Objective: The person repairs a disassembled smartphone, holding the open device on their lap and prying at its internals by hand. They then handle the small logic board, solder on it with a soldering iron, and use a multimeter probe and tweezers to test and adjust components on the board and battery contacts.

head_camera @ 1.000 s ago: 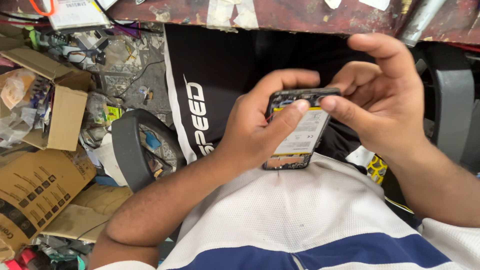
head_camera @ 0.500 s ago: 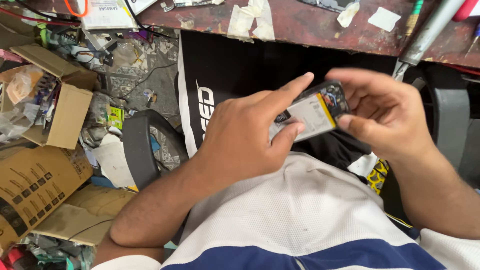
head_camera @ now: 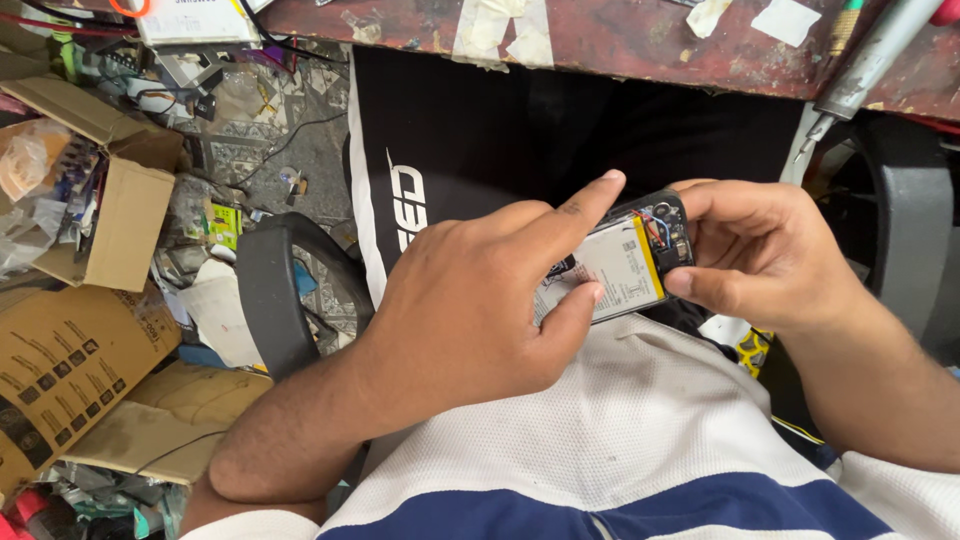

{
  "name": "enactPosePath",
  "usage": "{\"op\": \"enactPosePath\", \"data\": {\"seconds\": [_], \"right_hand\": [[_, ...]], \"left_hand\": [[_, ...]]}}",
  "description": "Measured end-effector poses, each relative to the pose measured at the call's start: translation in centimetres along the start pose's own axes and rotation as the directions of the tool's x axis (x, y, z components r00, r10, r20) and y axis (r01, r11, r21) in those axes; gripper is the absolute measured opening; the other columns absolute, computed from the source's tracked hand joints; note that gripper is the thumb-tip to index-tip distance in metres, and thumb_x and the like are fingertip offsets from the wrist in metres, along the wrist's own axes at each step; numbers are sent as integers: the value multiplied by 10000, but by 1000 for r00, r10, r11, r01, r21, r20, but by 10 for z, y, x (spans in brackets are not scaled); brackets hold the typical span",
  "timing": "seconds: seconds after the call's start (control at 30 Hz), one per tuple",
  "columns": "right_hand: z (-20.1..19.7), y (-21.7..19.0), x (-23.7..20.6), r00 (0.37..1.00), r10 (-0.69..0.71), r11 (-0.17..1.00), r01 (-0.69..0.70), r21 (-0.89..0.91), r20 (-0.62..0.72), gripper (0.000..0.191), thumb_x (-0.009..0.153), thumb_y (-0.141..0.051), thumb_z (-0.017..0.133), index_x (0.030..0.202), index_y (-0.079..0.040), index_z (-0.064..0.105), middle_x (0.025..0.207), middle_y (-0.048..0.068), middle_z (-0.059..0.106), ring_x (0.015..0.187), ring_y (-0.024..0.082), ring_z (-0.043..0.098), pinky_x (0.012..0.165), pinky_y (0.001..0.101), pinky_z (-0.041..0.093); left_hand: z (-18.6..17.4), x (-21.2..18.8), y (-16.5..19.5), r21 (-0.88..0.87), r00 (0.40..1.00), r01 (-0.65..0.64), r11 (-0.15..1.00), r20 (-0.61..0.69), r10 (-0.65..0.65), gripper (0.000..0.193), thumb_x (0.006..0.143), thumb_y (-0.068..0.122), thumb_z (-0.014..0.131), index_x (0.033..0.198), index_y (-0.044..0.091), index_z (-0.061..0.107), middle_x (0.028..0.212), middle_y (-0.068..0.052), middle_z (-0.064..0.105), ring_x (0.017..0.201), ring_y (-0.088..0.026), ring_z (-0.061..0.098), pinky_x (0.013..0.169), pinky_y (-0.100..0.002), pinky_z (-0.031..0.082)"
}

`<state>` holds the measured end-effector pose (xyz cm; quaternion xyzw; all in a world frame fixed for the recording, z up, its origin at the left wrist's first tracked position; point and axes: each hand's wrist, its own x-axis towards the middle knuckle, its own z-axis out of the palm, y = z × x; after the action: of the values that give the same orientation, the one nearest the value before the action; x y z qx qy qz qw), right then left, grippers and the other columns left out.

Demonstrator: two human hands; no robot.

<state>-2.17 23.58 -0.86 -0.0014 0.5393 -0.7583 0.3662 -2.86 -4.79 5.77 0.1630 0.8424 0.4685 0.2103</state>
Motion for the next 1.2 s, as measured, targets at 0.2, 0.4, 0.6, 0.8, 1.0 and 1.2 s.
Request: {"op": "enactPosePath", "data": {"seconds": [0.2, 0.4, 0.6, 0.8, 1.0, 1.2], "right_hand": [[10, -3, -7, 998, -42, 996, 37, -85, -55, 448, 835, 132, 737, 1273, 155, 644, 1258, 205, 694, 1121, 218, 716, 946, 317, 612], [8, -14, 1, 993, 113, 986, -106, -128, 46, 411, 819, 92, 758, 1215, 161, 670, 1179, 238, 730, 1035, 244, 756, 889, 350, 659], [20, -31, 6, 969, -249, 826, 206, -525, -10, 338, 834, -4, 723, 1149, 82, 636, 1262, 181, 619, 1084, 201, 703, 941, 297, 622], [30, -18, 6, 931, -363, 613, 274, -741, 45, 242, 764, -37, 846, 964, 17, 720, 1299, 202, 602, 992, 217, 713, 867, 297, 622], [25, -17, -3, 856, -506, 462, 374, -804, 108, 175, 751, -13, 830, 878, 10, 711, 1252, 238, 554, 1037, 255, 710, 918, 361, 645], [43, -49, 35, 439, -667, -115, 737, -666, 602, 235, 677, -31, 889, 881, -13, 773, 1279, 199, 584, 1055, 324, 596, 802, 357, 654]], "left_hand": [[9, 2, -2, 137, 985, -136, 981, -87, 148, 815, 878, 500, 764, 1470, 5, 500, 815, -86, 619, 674, -243, 661, 605, -399, 524], [20, -2, -2, 43, 1000, 11, 999, -8, -11, 687, 935, 405, 721, 1466, 6, 548, 832, -73, 631, 616, -225, 662, 539, -368, 527], [31, -3, 0, 130, 998, 7, 992, -66, 2, 631, 851, 393, 766, 1346, 21, 645, 806, -67, 672, 615, -251, 680, 544, -384, 536], [43, 0, 0, 165, 998, -29, 986, -49, 38, 672, 824, 374, 775, 1367, 4, 633, 738, -56, 652, 575, -216, 673, 542, -362, 547], [39, 0, -2, 158, 986, -63, 985, -140, 85, 702, 863, 374, 804, 1424, 1, 607, 728, -55, 617, 554, -213, 623, 506, -352, 497], [32, -4, -3, 139, 957, -75, 987, -269, 111, 631, 942, 348, 832, 1443, 38, 607, 801, -33, 597, 591, -165, 582, 508, -289, 477]]}}
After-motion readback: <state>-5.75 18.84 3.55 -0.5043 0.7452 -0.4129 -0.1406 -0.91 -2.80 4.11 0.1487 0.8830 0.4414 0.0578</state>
